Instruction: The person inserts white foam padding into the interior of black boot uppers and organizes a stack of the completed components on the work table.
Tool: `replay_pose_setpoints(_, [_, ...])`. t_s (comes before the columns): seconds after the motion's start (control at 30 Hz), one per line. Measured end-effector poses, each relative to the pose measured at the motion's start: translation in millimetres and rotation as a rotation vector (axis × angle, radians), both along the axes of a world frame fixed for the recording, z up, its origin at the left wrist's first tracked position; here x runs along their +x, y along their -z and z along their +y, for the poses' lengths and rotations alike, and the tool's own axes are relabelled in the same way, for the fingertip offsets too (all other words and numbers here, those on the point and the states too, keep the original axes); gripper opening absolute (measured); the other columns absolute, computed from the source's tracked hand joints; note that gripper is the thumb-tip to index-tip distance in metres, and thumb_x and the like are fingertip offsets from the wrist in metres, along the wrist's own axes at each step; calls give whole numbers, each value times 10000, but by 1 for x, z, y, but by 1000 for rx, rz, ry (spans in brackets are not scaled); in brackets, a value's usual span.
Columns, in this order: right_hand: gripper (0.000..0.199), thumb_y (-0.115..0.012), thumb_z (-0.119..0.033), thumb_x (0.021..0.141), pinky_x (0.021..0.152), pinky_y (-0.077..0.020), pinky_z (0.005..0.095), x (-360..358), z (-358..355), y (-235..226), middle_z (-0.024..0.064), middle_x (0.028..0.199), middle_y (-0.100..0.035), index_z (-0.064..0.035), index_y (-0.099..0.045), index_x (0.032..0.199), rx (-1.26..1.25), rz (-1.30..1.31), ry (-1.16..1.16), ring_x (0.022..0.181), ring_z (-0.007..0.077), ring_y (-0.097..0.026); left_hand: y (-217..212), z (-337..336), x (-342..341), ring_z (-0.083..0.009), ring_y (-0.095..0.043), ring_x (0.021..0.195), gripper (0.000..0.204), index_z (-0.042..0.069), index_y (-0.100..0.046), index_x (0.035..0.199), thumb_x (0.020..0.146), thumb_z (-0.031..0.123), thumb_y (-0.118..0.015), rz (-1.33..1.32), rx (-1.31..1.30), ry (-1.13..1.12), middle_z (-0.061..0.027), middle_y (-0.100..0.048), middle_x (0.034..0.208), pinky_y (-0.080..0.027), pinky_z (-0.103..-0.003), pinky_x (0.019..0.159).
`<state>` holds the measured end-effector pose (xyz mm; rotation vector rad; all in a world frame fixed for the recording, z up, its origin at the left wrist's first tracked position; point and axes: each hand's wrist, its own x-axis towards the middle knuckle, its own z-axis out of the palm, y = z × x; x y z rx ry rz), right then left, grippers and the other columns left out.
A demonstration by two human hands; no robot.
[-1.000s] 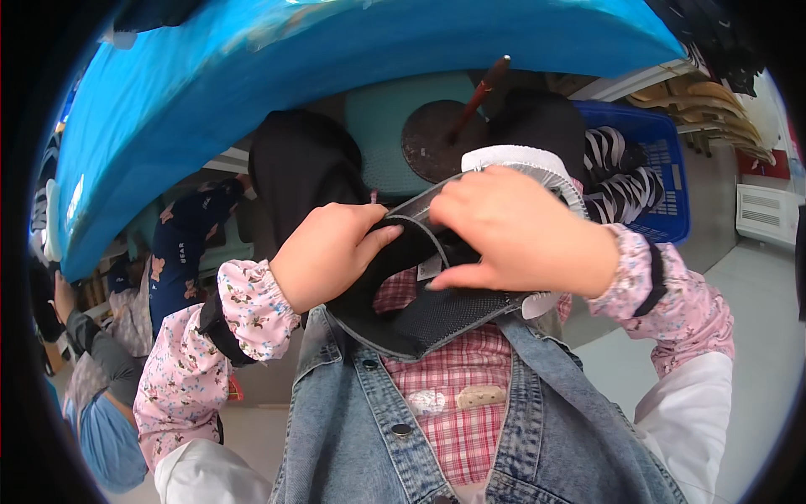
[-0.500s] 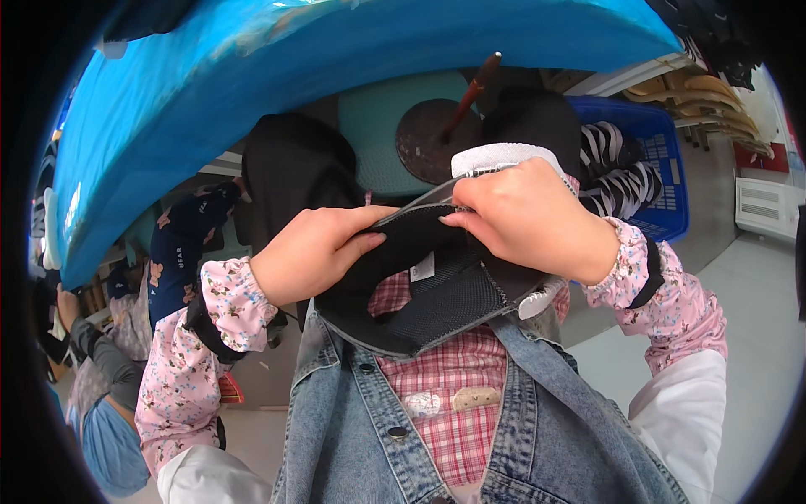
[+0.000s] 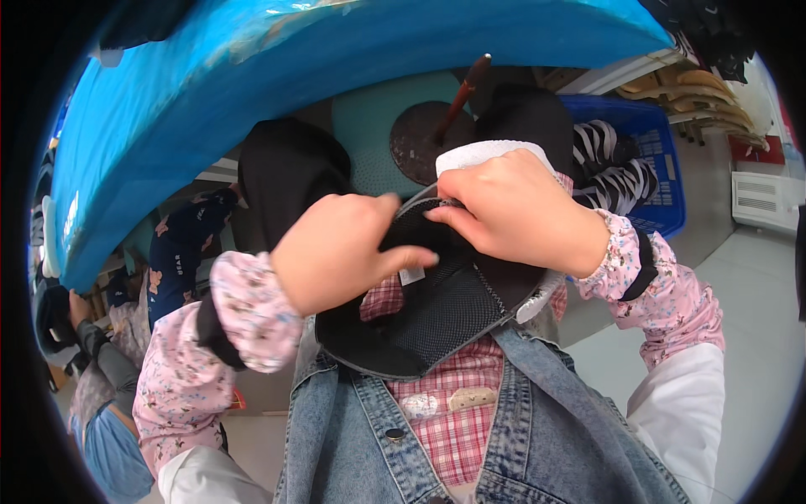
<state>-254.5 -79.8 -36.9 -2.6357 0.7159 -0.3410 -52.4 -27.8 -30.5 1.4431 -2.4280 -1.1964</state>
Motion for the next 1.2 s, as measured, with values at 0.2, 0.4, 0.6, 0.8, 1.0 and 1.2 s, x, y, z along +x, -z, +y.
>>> replay_pose_setpoints(0.2, [254,-686,-255,735,572,-453,358,-22,1,-2,81,639,-538,-43,-556,781,87,-149,-225,622,278,-570,27,0,2,-376,-542,608,286,-12,-537,782,901,249,-533,-52,-145,-72,-204,-535,629,-410,-429,550])
replay_pose_setpoints(0.4, [170,-673,-172,762,552,-445,352,-37,-3,7,79,681,-559,-64,-545,794,-72,-13,-45,633,264,-568,22,-4,12,-372,-526,604,249,3,-575,865,915,239,-515,-27,-39,-67,-194,-520,625,-402,-409,545])
replay_pose_setpoints(0.6, [164,-677,-164,758,499,-452,323,-32,-4,9,57,697,-589,-68,-549,793,-179,-94,19,597,235,-592,20,-7,16,-346,-542,676,222,-6,-579,902,908,210,-530,-49,18,1,-184,-547,725,-428,-380,602])
replay_pose_setpoints(0.8, [154,-674,-155,750,490,-447,317,-35,0,-1,48,702,-577,-69,-562,813,-230,-75,-98,588,215,-587,31,2,10,-362,-582,781,194,-3,-557,1002,882,149,-557,262,-184,-149,-172,-582,922,-471,-384,678])
replay_pose_setpoints(1.0, [152,-688,-108,727,498,-456,310,-36,0,3,55,697,-596,-51,-579,816,-236,-200,-2,585,214,-592,28,1,11,-378,-568,647,145,25,-536,989,886,126,-546,209,-82,-83,-190,-547,667,-440,-407,567])
replay_pose_setpoints(1.2, [185,-714,-142,713,514,-454,313,-35,-2,2,68,709,-604,-49,-577,795,-135,-169,46,604,227,-595,11,-2,6,-369,-554,591,243,6,-563,830,885,243,-570,164,38,-112,-207,-525,614,-422,-401,531])
